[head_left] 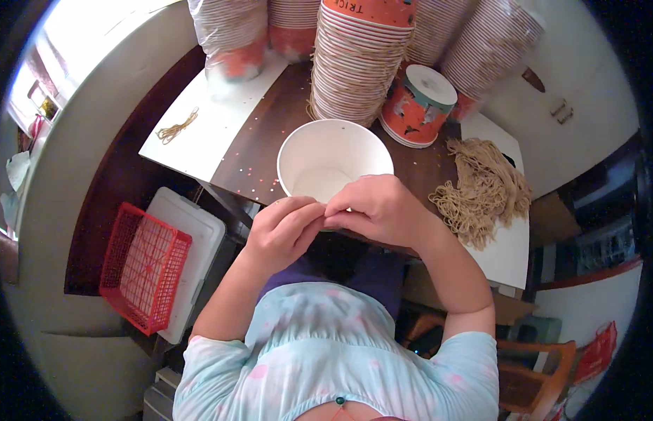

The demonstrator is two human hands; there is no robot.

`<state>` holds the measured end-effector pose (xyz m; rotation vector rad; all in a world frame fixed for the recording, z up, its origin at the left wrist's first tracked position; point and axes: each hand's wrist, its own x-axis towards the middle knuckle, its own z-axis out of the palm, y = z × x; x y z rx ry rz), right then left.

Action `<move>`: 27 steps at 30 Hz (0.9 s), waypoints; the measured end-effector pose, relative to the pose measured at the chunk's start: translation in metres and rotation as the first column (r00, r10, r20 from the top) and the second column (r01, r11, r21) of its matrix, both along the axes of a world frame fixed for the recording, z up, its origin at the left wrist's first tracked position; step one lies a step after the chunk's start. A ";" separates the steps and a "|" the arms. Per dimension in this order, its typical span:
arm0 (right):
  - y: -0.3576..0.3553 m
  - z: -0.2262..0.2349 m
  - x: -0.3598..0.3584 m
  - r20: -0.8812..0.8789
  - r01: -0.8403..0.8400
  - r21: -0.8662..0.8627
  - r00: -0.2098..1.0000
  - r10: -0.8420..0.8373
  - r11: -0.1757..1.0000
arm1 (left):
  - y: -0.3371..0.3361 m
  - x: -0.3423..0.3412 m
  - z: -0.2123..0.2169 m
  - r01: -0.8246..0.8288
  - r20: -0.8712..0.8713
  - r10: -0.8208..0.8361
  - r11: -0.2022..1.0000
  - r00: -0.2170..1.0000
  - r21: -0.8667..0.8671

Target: Manually attaching string handles to paper buckets in a manufacturing setting.

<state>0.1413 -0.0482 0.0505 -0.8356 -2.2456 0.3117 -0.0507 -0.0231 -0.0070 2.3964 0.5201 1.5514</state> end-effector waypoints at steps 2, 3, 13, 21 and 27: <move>0.003 -0.002 -0.001 -0.101 -0.019 -0.232 0.995 -0.005 0.973 | 0.001 -0.002 -0.006 -0.004 0.027 0.004 1.000 1.000 0.000; 0.004 -0.002 -0.001 -0.100 -0.021 -0.231 0.995 -0.002 0.973 | 0.001 -0.003 -0.008 0.005 0.034 -0.005 1.000 0.999 0.009; 0.012 0.001 0.009 -0.076 -0.034 -0.581 0.997 -0.013 0.813 | 0.003 -0.002 -0.010 0.106 0.065 -0.119 0.977 0.991 0.183; 0.022 0.003 0.011 0.065 -0.043 -0.600 0.993 0.102 0.799 | -0.009 -0.004 -0.009 0.202 0.029 -0.207 0.970 0.978 0.132; -0.002 0.000 0.002 0.058 0.114 -0.313 0.993 -0.101 0.943 | -0.036 -0.005 -0.001 -0.105 0.041 0.121 0.953 0.992 -0.284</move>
